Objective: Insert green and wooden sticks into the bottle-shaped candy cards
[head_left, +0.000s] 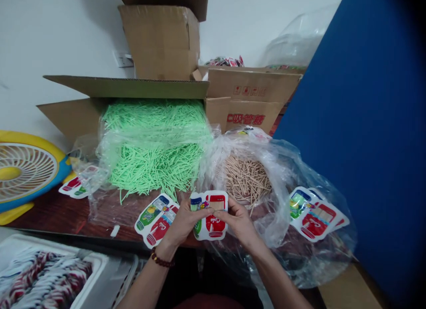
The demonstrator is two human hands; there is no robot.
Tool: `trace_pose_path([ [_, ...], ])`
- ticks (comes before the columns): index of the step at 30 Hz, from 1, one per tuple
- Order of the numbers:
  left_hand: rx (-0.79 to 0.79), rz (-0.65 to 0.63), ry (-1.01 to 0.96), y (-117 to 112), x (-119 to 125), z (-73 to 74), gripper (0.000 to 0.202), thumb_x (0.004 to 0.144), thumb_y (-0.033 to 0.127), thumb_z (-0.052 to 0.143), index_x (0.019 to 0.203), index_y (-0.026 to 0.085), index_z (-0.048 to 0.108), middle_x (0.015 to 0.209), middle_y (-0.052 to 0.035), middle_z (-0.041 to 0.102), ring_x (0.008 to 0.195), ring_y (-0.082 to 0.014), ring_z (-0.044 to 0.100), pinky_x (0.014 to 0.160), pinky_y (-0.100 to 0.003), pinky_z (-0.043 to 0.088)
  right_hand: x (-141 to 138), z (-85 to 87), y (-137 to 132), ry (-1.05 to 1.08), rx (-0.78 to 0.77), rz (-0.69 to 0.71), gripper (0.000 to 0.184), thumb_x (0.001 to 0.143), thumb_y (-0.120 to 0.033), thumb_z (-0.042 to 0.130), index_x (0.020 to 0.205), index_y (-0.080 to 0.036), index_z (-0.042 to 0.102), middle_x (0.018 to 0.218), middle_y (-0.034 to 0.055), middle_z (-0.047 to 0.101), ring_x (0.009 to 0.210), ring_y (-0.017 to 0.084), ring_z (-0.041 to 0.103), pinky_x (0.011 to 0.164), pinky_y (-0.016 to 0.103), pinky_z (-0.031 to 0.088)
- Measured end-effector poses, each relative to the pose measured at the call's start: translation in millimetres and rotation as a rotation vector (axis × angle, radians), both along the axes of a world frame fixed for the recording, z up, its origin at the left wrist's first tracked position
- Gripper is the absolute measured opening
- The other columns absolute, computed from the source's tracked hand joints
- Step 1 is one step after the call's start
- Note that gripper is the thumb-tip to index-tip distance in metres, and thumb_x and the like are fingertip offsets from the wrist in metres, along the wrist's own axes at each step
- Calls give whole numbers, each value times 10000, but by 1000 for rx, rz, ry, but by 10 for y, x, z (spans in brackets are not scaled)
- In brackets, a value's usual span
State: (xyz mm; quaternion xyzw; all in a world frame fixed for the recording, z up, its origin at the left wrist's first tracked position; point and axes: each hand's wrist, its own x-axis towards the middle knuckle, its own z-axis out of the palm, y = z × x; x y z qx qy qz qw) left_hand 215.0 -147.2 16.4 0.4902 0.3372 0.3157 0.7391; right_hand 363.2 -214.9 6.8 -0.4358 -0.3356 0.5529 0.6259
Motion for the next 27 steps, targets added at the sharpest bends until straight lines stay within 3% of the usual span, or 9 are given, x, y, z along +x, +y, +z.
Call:
trace_pose_path([
  [4,167,-33,75,-77,44,31,200,695,276,780,786,124,688,710,-15,712,623,-133,628,602,-211,504,108,43,-81,-92,71,43,300,731,-297,741,1006,-218,651,865,-14,709,768,148,644,727,272,511],
  [6,257,-16,118,-128,91,8,206,687,274,785,803,138,681,716,-2,702,654,-139,627,610,-203,497,202,90,-185,-176,84,-20,219,749,-311,725,933,-202,680,819,-9,706,741,142,636,702,253,504],
  [11,371,-35,116,-262,259,-42,199,769,285,709,947,198,712,945,-28,733,886,-196,655,814,-261,506,602,295,-645,-448,27,-338,163,797,-320,683,904,-198,703,829,9,707,713,143,623,648,234,498],
  [17,388,-96,144,-345,394,-35,180,829,296,631,966,218,718,840,-29,734,763,-180,675,741,-244,508,1289,432,-1088,-553,19,-862,209,734,-327,733,888,-190,698,823,10,711,678,141,631,630,242,522],
  [19,379,-112,151,-347,384,-64,187,831,308,629,970,214,714,841,-27,722,731,-170,666,726,-244,506,1535,344,-1126,-512,41,-1006,261,703,-334,747,905,-183,684,807,4,704,634,134,624,610,253,526],
  [22,364,-113,163,-336,309,-106,191,844,318,615,973,212,707,820,-21,709,735,-167,658,728,-243,501,1871,59,-1143,-457,-3,-1188,323,653,-370,756,882,-162,663,737,-7,684,567,130,604,567,261,515],
  [27,311,-60,181,-273,101,-166,185,824,308,640,963,202,704,767,-9,704,723,-165,654,714,-239,503,2147,-430,-1182,-613,-317,-1213,420,622,-469,704,856,-123,661,637,22,669,545,181,605,510,285,490],
])
